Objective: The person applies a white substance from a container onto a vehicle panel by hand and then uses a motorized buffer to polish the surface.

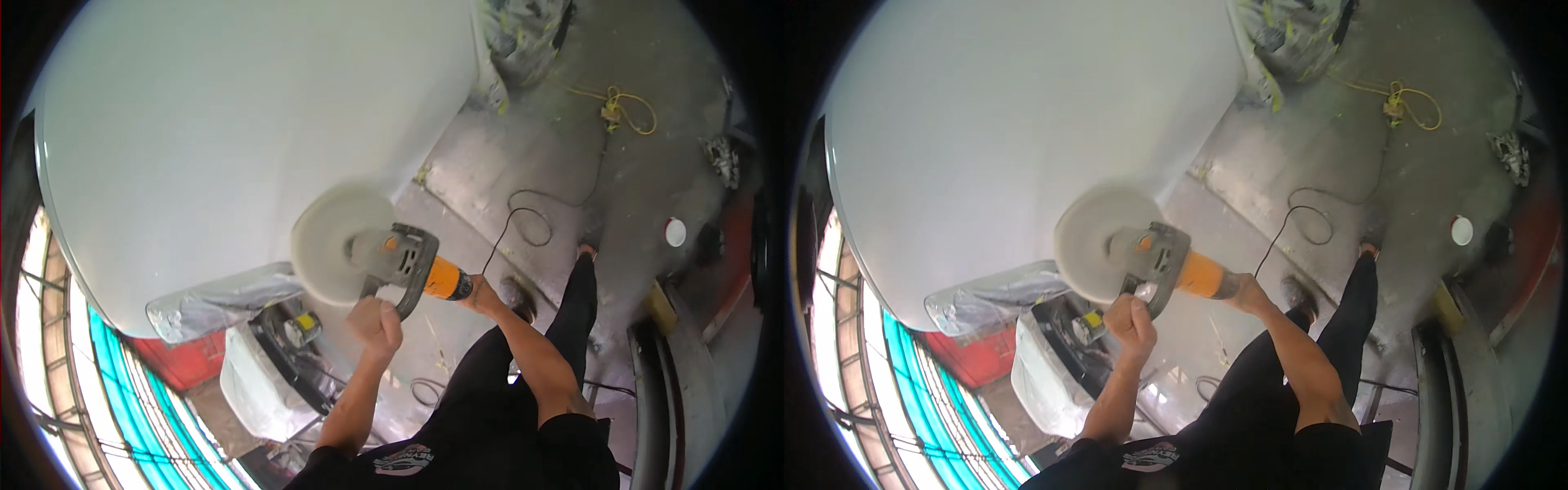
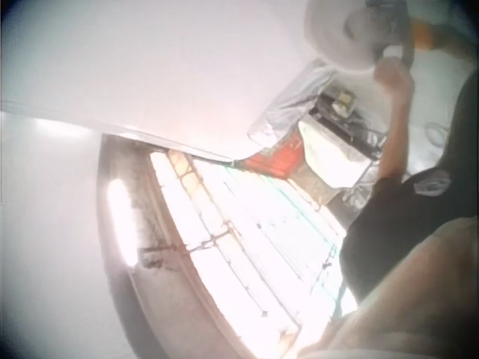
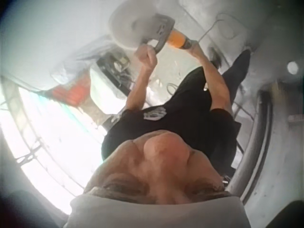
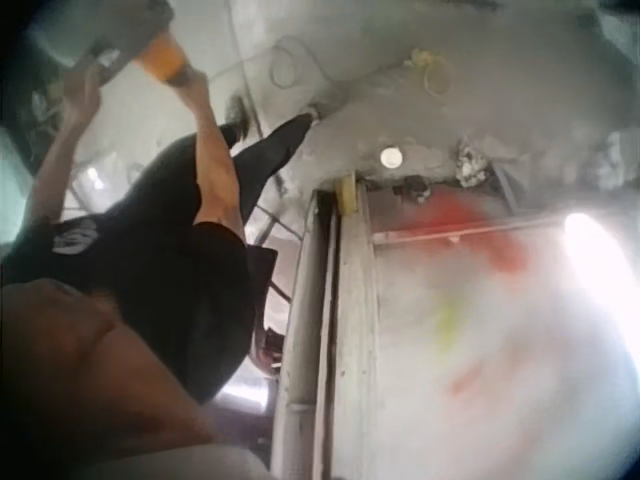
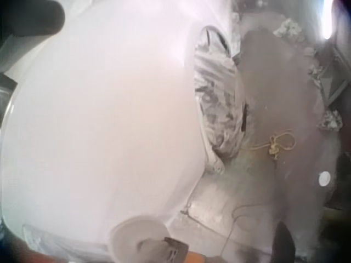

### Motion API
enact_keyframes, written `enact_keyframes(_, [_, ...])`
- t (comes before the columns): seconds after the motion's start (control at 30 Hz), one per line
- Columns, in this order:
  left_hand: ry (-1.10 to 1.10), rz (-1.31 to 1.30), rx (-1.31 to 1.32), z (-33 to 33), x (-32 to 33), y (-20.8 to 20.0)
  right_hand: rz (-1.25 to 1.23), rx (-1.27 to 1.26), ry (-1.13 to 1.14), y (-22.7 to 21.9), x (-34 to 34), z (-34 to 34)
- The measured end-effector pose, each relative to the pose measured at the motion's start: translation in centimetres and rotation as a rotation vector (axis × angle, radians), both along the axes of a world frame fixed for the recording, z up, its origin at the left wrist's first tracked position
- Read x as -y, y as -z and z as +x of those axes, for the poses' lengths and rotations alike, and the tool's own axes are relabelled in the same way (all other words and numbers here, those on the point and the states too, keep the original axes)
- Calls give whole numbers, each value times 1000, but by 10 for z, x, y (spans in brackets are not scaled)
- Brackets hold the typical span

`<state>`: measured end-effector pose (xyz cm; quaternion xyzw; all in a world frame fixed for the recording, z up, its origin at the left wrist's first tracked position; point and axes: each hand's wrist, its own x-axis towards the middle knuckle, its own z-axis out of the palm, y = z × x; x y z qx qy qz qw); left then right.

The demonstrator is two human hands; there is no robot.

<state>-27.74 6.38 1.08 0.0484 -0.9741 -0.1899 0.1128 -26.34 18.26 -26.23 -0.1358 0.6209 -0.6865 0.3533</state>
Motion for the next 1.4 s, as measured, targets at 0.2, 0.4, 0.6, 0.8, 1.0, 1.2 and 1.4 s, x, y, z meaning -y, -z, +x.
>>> enact_keyframes(0.2, [273,-84,-170,-152,-53,43,18,222,113,46,-49,-72])
enact_keyframes(0.4, [344,-58,-430,-252,-106,42,-124,94,342,9,-49,-120])
enact_keyframes(0.6, [253,-120,-257,-158,-44,26,-77,307,308,-18,-26,-53])
enact_keyframes(0.8, [80,-73,-141,-2,19,-11,-150,182,63,-17,31,50])
enact_keyframes(1.0, [-27,-54,-43,19,12,-12,-77,60,-39,-10,21,31])
enact_keyframes(1.2, [227,-155,-192,-124,-49,9,-9,157,100,13,-37,-50])
enact_keyframes(1.4, [365,-105,-458,-264,-117,11,-11,20,446,-24,-59,-139])
